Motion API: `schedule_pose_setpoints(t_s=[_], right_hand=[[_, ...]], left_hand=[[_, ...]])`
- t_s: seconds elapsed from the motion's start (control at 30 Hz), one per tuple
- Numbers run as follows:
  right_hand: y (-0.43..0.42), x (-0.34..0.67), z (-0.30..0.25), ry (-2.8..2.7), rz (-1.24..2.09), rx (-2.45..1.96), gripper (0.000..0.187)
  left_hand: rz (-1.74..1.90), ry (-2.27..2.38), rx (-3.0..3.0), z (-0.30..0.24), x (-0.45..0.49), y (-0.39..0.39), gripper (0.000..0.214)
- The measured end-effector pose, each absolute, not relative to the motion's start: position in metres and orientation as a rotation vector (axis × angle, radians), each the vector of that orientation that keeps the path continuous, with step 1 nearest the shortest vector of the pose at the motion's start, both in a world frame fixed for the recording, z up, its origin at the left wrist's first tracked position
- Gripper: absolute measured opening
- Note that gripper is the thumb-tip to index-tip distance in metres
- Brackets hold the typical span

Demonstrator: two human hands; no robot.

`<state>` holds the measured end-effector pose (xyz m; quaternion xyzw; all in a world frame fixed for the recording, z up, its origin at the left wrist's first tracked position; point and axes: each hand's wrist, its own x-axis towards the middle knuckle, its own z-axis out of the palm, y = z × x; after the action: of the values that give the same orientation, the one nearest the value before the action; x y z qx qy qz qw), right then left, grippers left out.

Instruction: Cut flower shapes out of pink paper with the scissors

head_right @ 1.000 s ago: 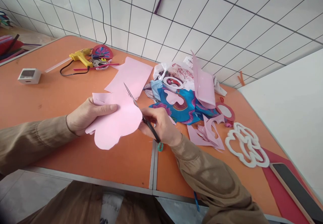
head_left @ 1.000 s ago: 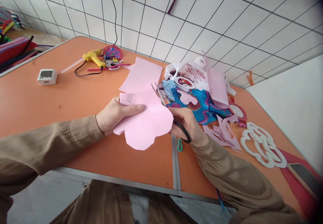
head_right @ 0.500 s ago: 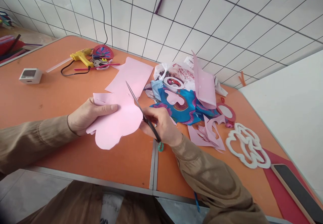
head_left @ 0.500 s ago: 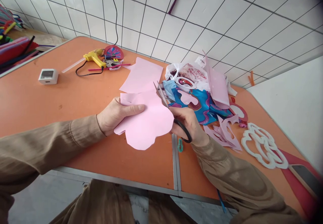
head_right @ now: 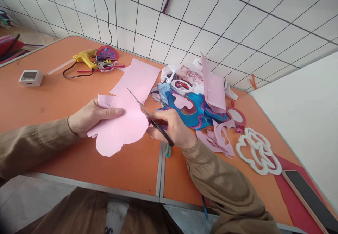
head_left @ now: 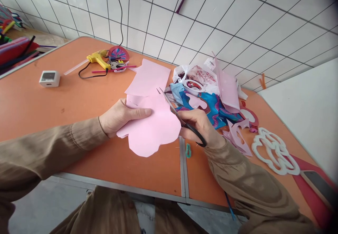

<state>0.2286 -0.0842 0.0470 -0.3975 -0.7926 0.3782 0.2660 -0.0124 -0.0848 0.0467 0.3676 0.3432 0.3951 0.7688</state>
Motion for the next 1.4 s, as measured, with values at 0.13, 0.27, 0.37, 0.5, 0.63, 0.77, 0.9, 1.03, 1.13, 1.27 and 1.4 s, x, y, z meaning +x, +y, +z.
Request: schedule_pose_setpoints(t_s=[0.13,0.27,0.37,0.5,0.63,0.77,0.9,1.03,1.13,1.27,1.4], right_hand=[[-0.084,0.231,0.053,-2.145,1.042,-1.038,0.007],[-0.084,0.234,0.057,-2.188,1.052,-1.085,0.002],[-0.083,0.236,0.056,-2.213,1.039,-1.119,0.005],[-0.083,0.236,0.056,-2.23,1.009,-1.076,0.006],[-0.084,0.235,0.06,-2.239,1.013,-1.038,0.008],[-0.085,0.234,0.063,-2.231,1.042,-1.073,0.005],[-0.084,0.235,0.063,-2.216,1.066,-1.078,0.002],[-0.084,0.235,0.064,-2.2,1.089,-1.053,0.001],[-0.084,0.234,0.064,-2.199,1.094,-1.079,0.004],[-0.085,0.234,0.064,-2.212,1.085,-1.099,0.005],[-0.085,0.233,0.064,-2.219,1.05,-1.099,0.005]], left_hand=[[0.838,0.769,0.819,0.049,-0.013,-0.084,0.024],[0.832,0.788,0.835,0.05,-0.013,-0.084,0.026],[0.833,0.778,0.842,0.05,-0.012,-0.084,0.027],[0.828,0.768,0.834,0.049,-0.013,-0.084,0.028],[0.82,0.786,0.818,0.05,-0.014,-0.084,0.034],[0.815,0.777,0.812,0.05,-0.014,-0.084,0.034],[0.814,0.787,0.802,0.051,-0.013,-0.084,0.035],[0.821,0.787,0.805,0.051,-0.013,-0.084,0.032],[0.822,0.795,0.831,0.051,-0.013,-0.084,0.03],[0.815,0.801,0.848,0.05,-0.014,-0.084,0.031],[0.815,0.798,0.855,0.05,-0.014,-0.084,0.031]])
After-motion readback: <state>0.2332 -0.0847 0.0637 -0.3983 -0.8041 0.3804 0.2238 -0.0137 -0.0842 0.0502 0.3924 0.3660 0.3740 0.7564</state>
